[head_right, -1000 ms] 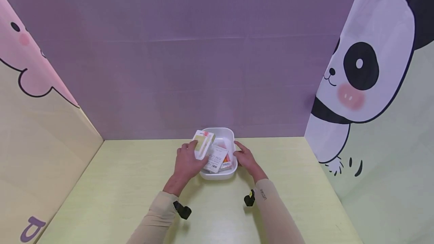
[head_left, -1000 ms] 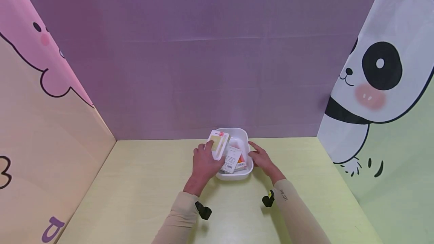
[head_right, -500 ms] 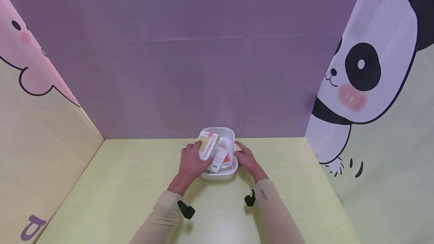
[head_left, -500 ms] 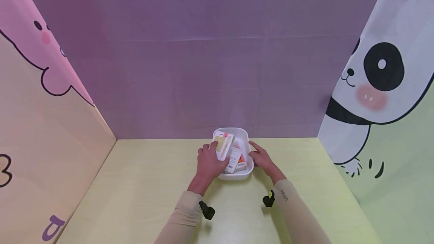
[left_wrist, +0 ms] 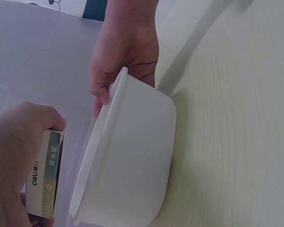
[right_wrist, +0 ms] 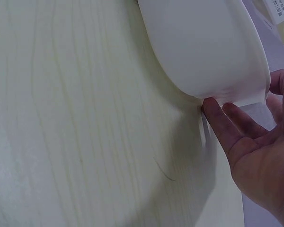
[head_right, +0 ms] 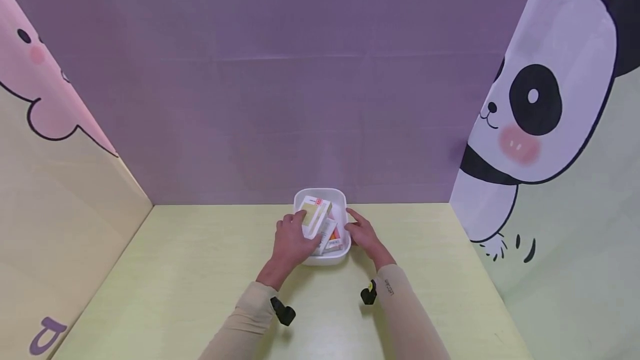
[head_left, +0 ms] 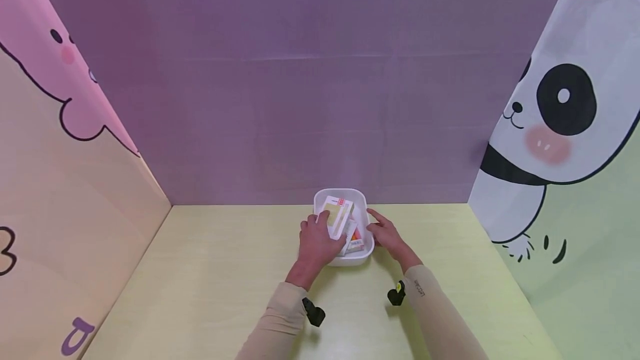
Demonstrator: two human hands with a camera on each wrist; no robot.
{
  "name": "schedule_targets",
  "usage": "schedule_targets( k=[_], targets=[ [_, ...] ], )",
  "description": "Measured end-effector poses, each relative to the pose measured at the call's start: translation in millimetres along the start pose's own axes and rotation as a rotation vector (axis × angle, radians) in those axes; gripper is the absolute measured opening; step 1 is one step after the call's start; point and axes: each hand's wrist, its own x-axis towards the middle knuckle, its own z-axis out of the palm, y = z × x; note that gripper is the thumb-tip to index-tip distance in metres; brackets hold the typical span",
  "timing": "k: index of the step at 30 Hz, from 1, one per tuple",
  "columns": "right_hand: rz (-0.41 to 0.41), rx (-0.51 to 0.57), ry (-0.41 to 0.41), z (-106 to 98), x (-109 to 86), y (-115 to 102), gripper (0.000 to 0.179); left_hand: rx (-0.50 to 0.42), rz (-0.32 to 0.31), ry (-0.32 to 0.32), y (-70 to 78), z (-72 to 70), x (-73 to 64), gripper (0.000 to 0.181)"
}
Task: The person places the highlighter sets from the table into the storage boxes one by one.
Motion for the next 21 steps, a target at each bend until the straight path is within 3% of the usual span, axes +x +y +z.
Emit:
schedule_targets(
  k=[14,21],
  targets=[
    [0.001,-0.004,-0.001,1,-3.0,0,0.059,0.004,0.017,0.052,2.9,9.3,-3.1,0.071],
    [-0.013,-0.013,0.002,0,-1.5,-1,0.059,0.035,0.007,0.05,2.3,10.0,-1.7,0.092]
  ],
)
